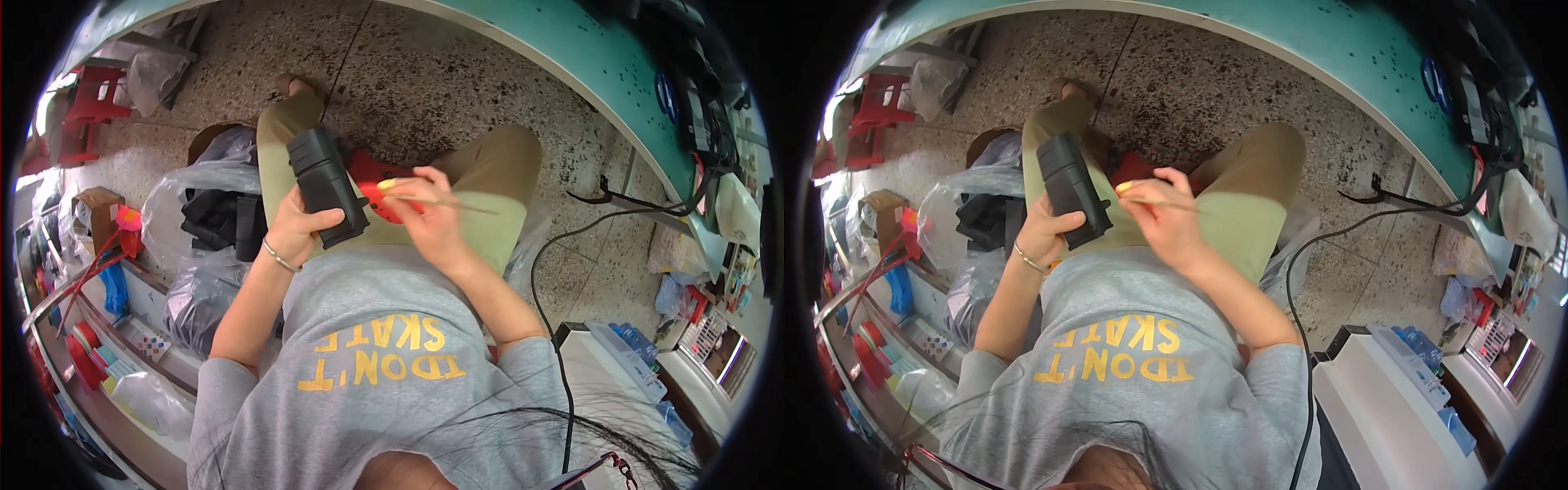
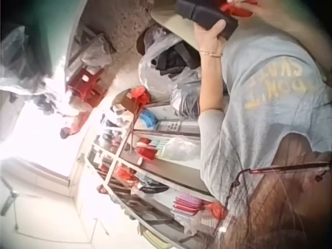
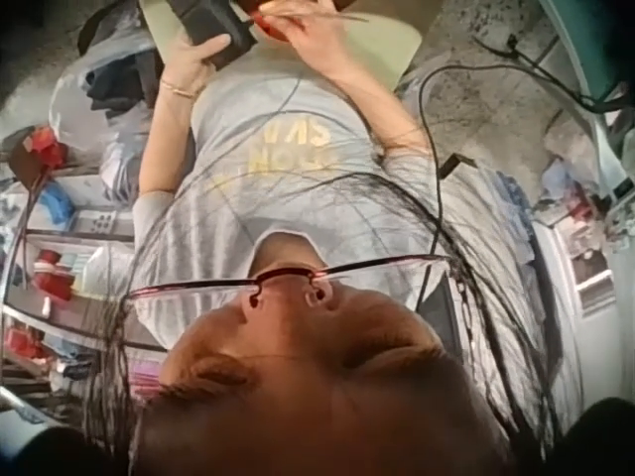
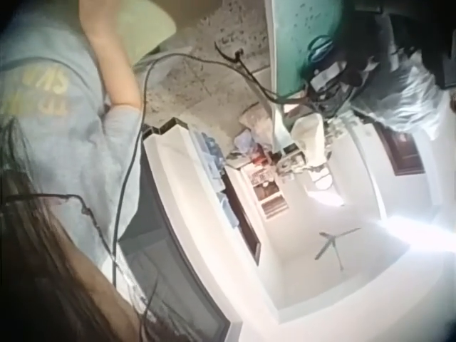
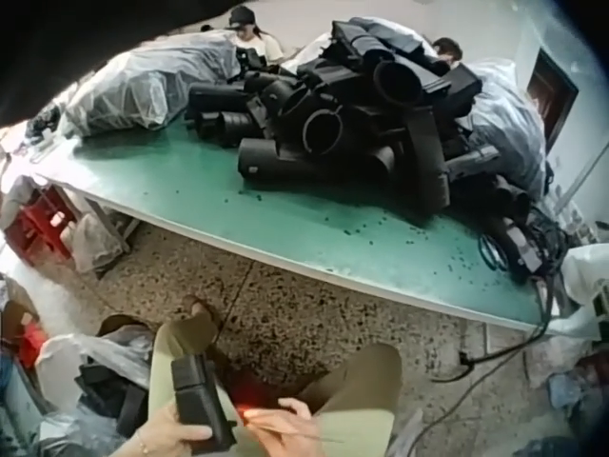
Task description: Brushing dust or residue off black plastic components at a factory workstation.
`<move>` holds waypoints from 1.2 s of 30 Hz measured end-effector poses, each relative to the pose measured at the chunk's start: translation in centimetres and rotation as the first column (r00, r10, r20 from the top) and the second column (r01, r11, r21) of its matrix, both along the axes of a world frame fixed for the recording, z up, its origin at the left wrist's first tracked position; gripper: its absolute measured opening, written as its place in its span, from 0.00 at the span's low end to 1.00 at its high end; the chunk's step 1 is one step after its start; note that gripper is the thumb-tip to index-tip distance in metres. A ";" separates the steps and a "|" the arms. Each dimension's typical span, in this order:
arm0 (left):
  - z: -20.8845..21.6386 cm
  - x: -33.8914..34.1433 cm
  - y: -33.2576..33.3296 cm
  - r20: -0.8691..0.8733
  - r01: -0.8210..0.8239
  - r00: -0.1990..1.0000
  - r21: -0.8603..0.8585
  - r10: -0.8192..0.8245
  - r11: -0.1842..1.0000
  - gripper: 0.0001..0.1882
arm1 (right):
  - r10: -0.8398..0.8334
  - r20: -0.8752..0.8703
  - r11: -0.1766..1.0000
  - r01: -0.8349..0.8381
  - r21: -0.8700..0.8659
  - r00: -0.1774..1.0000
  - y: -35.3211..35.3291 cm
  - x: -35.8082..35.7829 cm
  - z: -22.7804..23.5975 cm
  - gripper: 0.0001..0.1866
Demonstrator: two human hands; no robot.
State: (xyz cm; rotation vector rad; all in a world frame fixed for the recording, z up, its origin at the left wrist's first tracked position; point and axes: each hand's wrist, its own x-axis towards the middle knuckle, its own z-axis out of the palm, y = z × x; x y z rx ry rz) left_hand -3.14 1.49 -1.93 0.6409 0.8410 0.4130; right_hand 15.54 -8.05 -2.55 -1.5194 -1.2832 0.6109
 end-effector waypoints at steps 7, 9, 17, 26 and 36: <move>1.1 2.0 -1.5 -0.061 -0.065 0.996 0.115 0.072 0.991 0.30 | -0.014 -0.341 0.982 -0.051 -0.180 0.940 -0.5 -0.5 -0.6 0.03; 0.8 2.0 -1.4 -0.064 -0.071 0.995 0.141 0.081 0.987 0.31 | -0.088 -0.547 0.954 -0.087 -0.287 0.832 -0.3 -0.5 -0.2 0.03; 1.0 2.3 -1.3 -0.024 -0.085 0.996 0.092 0.088 0.992 0.31 | -0.020 0.156 0.995 0.035 -0.092 0.988 1.2 0.6 -4.4 0.03; 3.1 0.7 -0.3 -0.453 0.284 0.873 0.774 0.181 0.566 0.38 | -0.318 -0.293 0.948 0.295 -0.121 0.902 1.7 3.6 1.1 0.03; 2.2 1.7 -0.3 -0.310 0.036 0.947 0.374 0.088 0.927 0.31 | 0.197 0.091 0.967 -0.209 0.146 0.976 3.2 0.1 2.7 0.06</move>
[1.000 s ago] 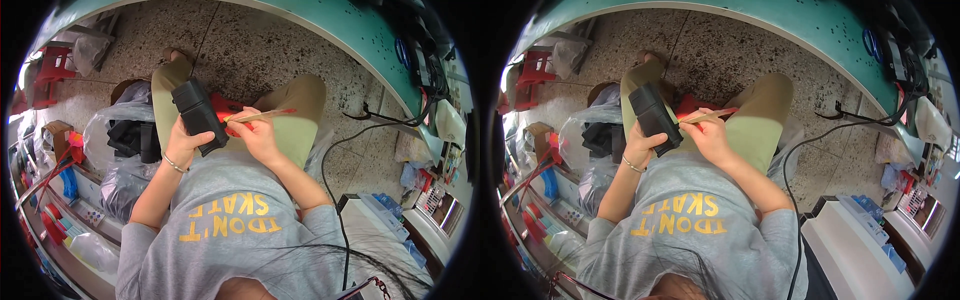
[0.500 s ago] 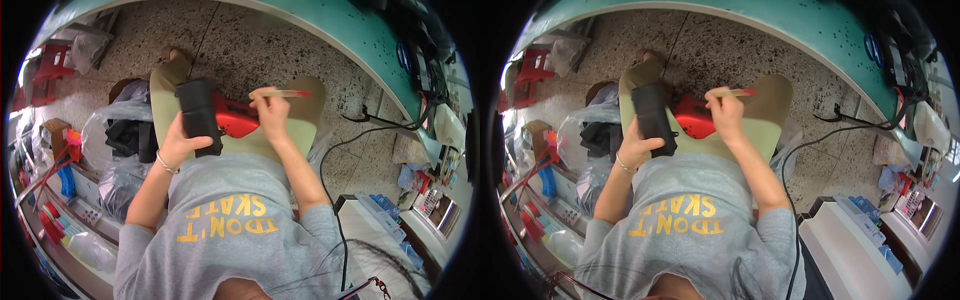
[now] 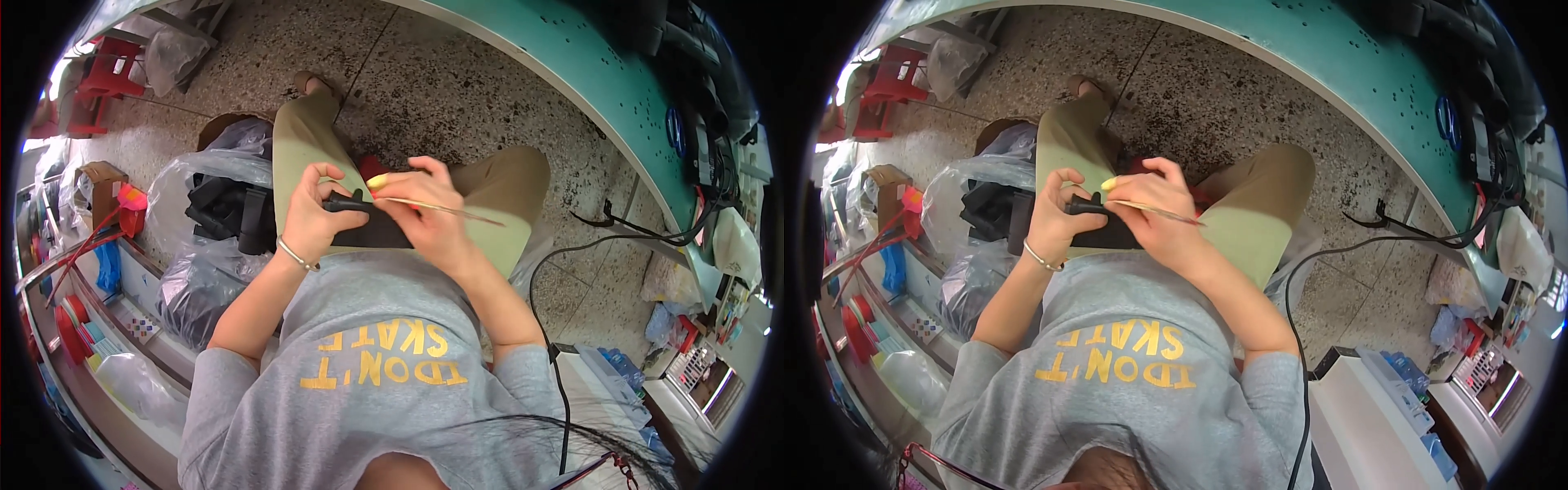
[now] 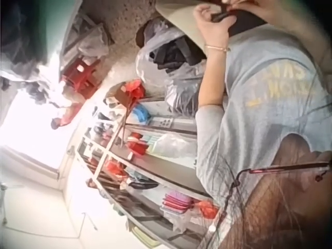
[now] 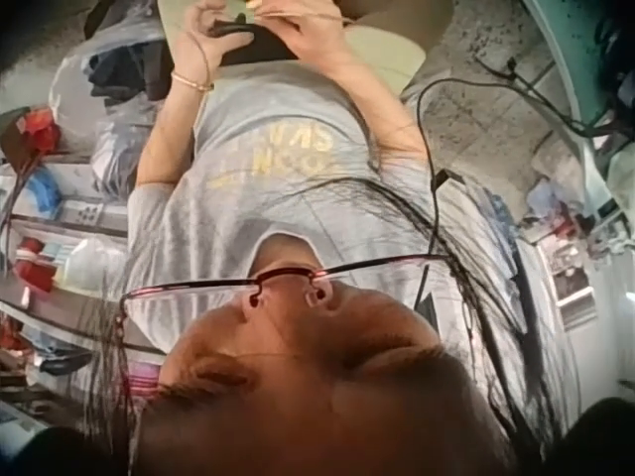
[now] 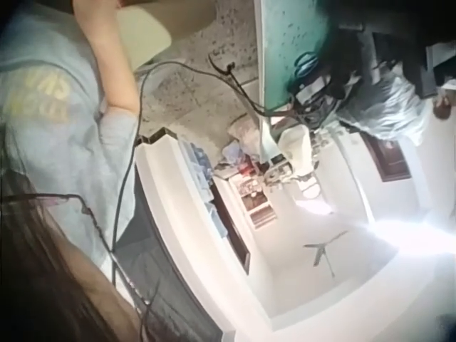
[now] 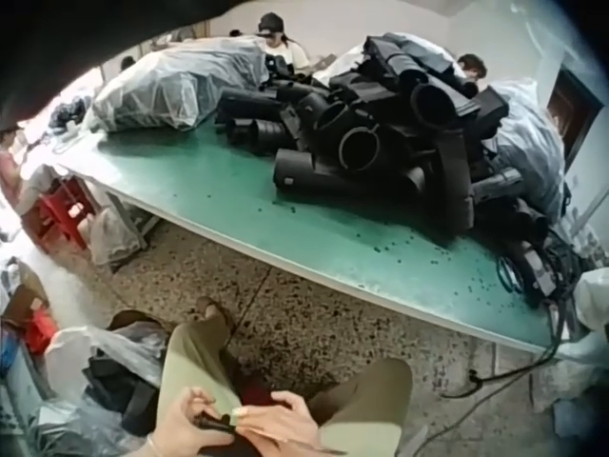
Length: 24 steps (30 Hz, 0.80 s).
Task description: Brushing dust or residue off black plastic components at a factory workstation.
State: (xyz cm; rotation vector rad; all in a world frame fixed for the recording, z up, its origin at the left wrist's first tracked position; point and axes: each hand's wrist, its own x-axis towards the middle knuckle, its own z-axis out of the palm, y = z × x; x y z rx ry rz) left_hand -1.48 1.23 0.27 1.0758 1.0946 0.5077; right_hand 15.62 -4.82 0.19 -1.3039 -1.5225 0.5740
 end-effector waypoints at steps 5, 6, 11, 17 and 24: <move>0.6 0.5 -0.6 -0.085 0.112 0.991 0.161 -0.099 0.981 0.29 | -0.010 -0.291 0.950 -0.082 -0.302 0.957 -0.6 -0.9 -1.9 0.05; 0.7 0.6 -0.7 -0.142 0.147 0.983 0.217 -0.117 0.965 0.29 | -0.109 -0.516 0.886 -0.152 -0.437 0.850 -0.6 -0.9 -1.9 0.05; 0.4 0.8 -1.0 -0.214 0.207 0.966 0.305 -0.145 0.929 0.27 | -0.134 -0.616 0.869 -0.206 -0.450 0.777 -1.0 -1.0 -2.4 0.04; -0.4 0.9 -0.9 -0.153 0.193 0.976 0.306 -0.152 0.932 0.27 | -0.019 0.048 0.976 0.029 -0.218 0.999 0.5 -0.7 -3.9 0.02; 0.7 -1.6 1.1 -0.130 0.157 0.983 0.198 -0.133 0.968 0.26 | -0.359 0.050 0.932 0.360 -0.029 0.932 0.6 3.1 -2.7 0.03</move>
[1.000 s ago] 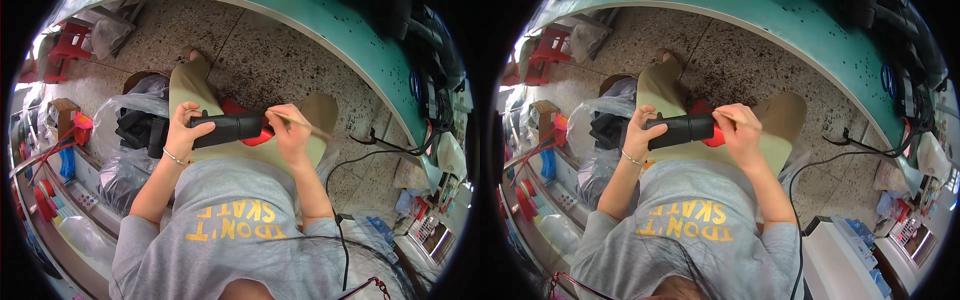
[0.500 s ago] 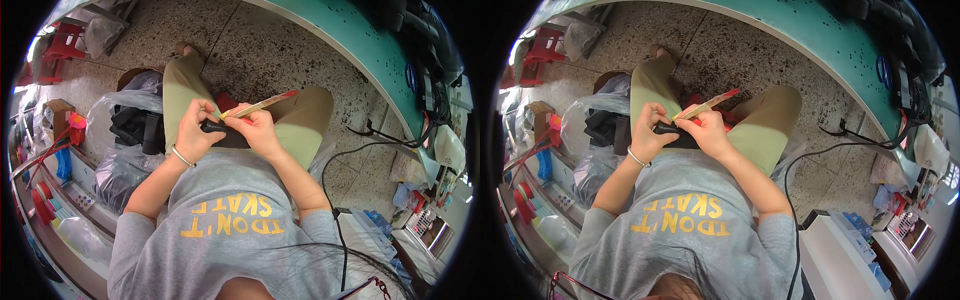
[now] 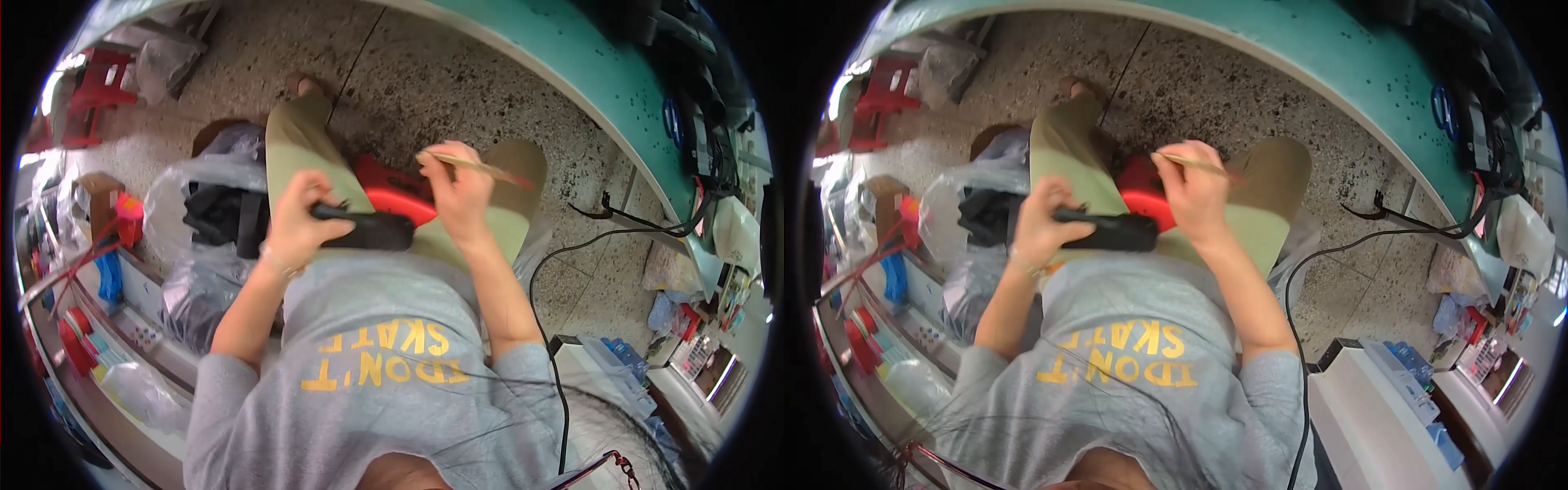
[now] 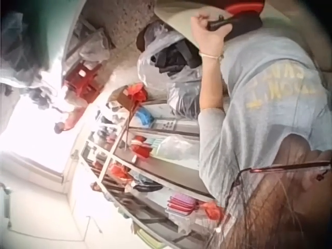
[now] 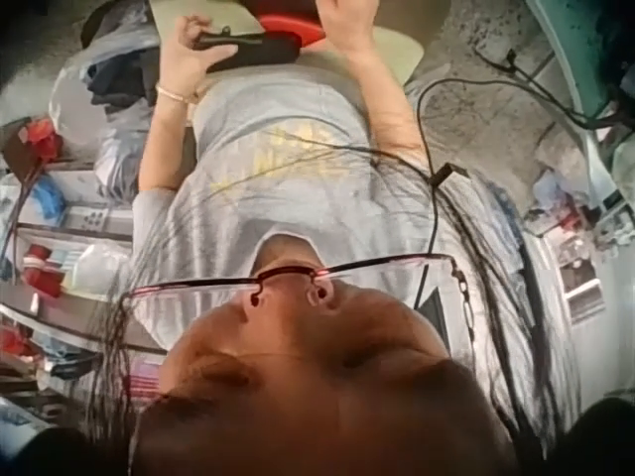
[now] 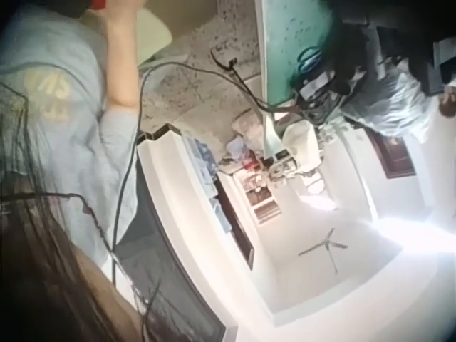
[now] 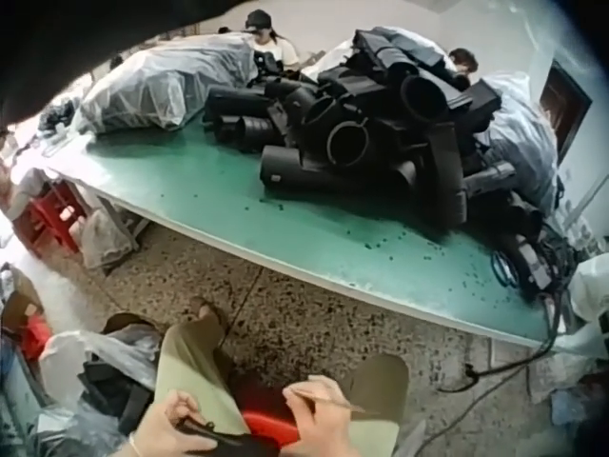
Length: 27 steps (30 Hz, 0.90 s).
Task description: Brushing dust or residue off black plastic components at a factory workstation.
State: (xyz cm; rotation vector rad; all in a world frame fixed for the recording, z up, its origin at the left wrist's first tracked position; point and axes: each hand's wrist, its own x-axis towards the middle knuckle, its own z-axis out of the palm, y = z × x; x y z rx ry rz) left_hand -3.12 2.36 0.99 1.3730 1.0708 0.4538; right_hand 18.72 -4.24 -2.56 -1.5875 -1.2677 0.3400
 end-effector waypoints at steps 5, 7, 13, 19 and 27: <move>-0.2 -16.6 9.6 -0.449 0.321 0.812 -0.190 -0.373 0.928 0.27 | -0.317 0.046 0.909 0.289 0.301 0.947 -0.2 6.4 4.4 0.05; -6.6 -25.5 11.8 -0.611 0.238 0.729 -0.197 -0.309 0.951 0.32 | -0.379 0.136 0.831 0.272 0.484 0.916 2.1 8.0 8.4 0.05; -5.4 -21.6 11.2 -0.862 0.264 0.385 0.445 0.329 0.856 0.34 | -0.552 -0.012 0.785 0.525 0.329 0.834 3.8 19.5 14.7 0.11; -1.3 -14.2 9.2 -0.940 0.356 0.329 0.214 0.092 0.910 0.15 | -0.510 -0.133 0.856 0.517 0.021 0.850 8.2 22.3 13.3 0.11; 2.7 -5.2 7.8 0.264 -0.274 0.941 0.221 0.213 0.936 0.27 | -0.314 0.492 0.901 0.092 0.423 0.812 -0.6 8.1 13.9 0.08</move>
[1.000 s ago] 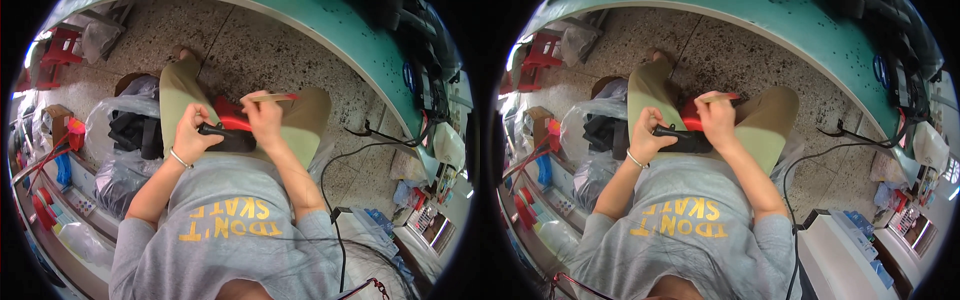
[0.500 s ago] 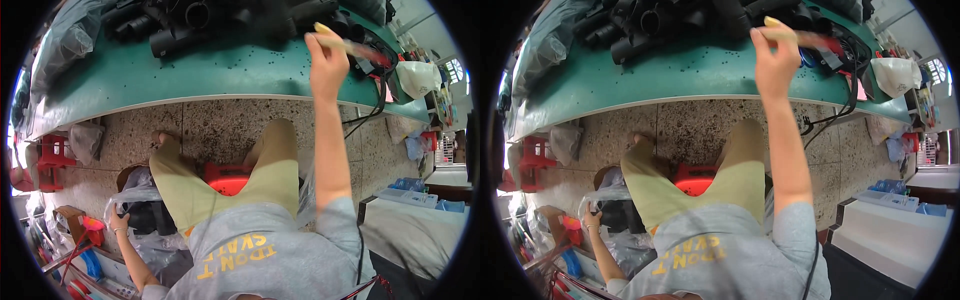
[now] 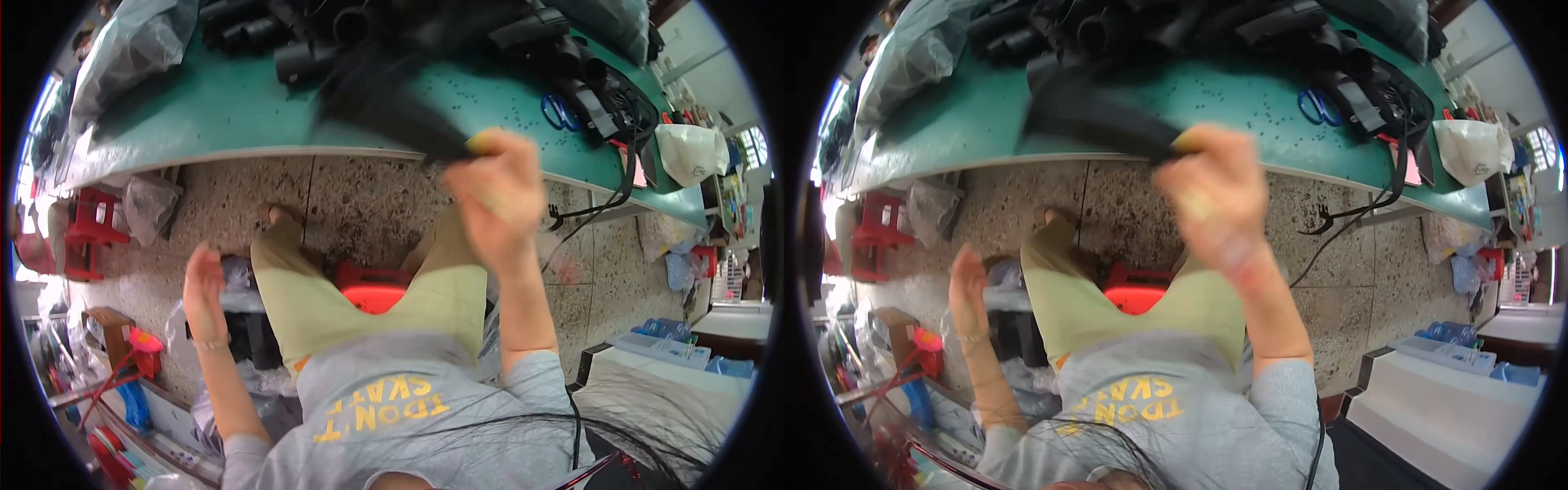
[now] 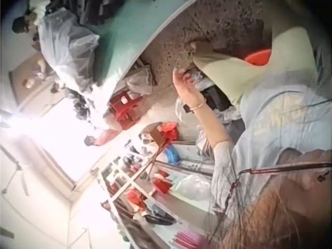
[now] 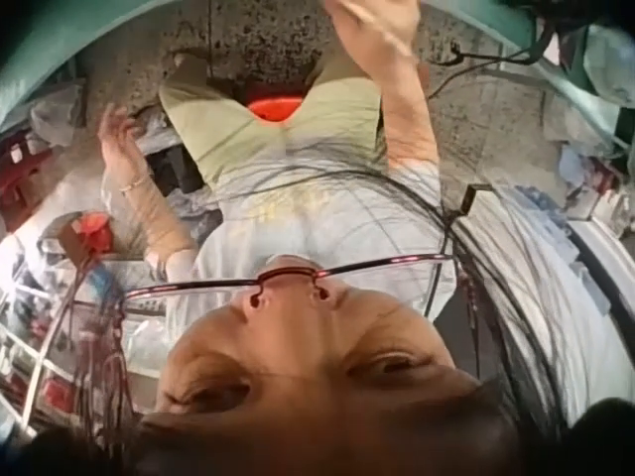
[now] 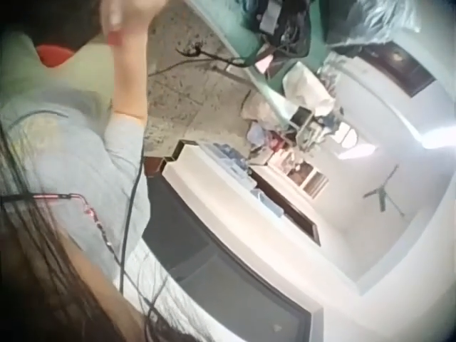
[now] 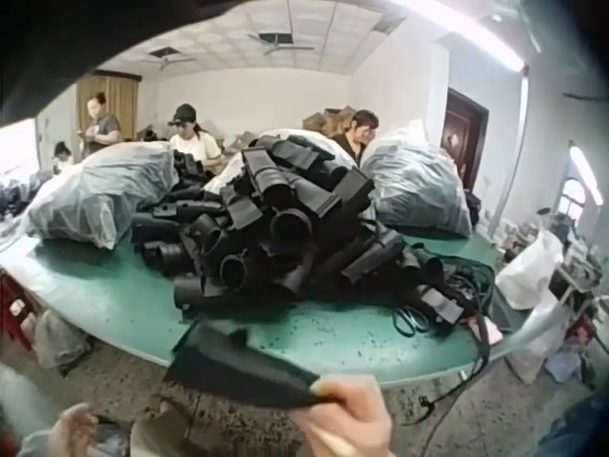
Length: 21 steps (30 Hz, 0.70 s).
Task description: Brushing dust or residue off black plastic components at a factory workstation.
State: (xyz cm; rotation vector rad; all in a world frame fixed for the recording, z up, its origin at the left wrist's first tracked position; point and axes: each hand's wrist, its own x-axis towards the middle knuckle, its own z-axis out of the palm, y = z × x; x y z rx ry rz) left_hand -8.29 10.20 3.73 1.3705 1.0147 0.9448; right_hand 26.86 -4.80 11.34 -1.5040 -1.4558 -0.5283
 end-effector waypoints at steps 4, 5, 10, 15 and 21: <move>5.2 8.0 -0.3 0.168 0.733 0.661 -0.354 -0.732 0.581 0.35 | 0.557 -0.058 0.784 -0.548 -0.294 0.828 -0.3 -6.0 -1.3 0.10; 3.9 8.7 -1.1 0.158 0.820 0.535 -0.332 -0.830 0.466 0.39 | 0.613 -0.066 0.733 -0.598 -0.325 0.787 0.1 -6.8 -2.5 0.10; -3.5 8.0 -4.4 0.342 0.668 0.711 -0.603 -0.615 0.436 0.32 | 0.509 -0.182 0.773 -0.540 -0.333 0.841 0.1 -6.5 -5.3 0.10; -4.3 8.0 -8.0 0.478 0.502 0.855 -0.659 -0.203 0.560 0.22 | 0.046 -0.850 0.859 -0.455 -0.235 0.524 -1.4 -7.1 -10.6 0.06; -4.5 7.3 -9.3 0.314 0.214 0.946 -0.796 0.084 0.567 0.13 | 0.079 -0.963 0.812 -0.577 -0.088 0.258 -0.8 -9.7 -12.7 0.07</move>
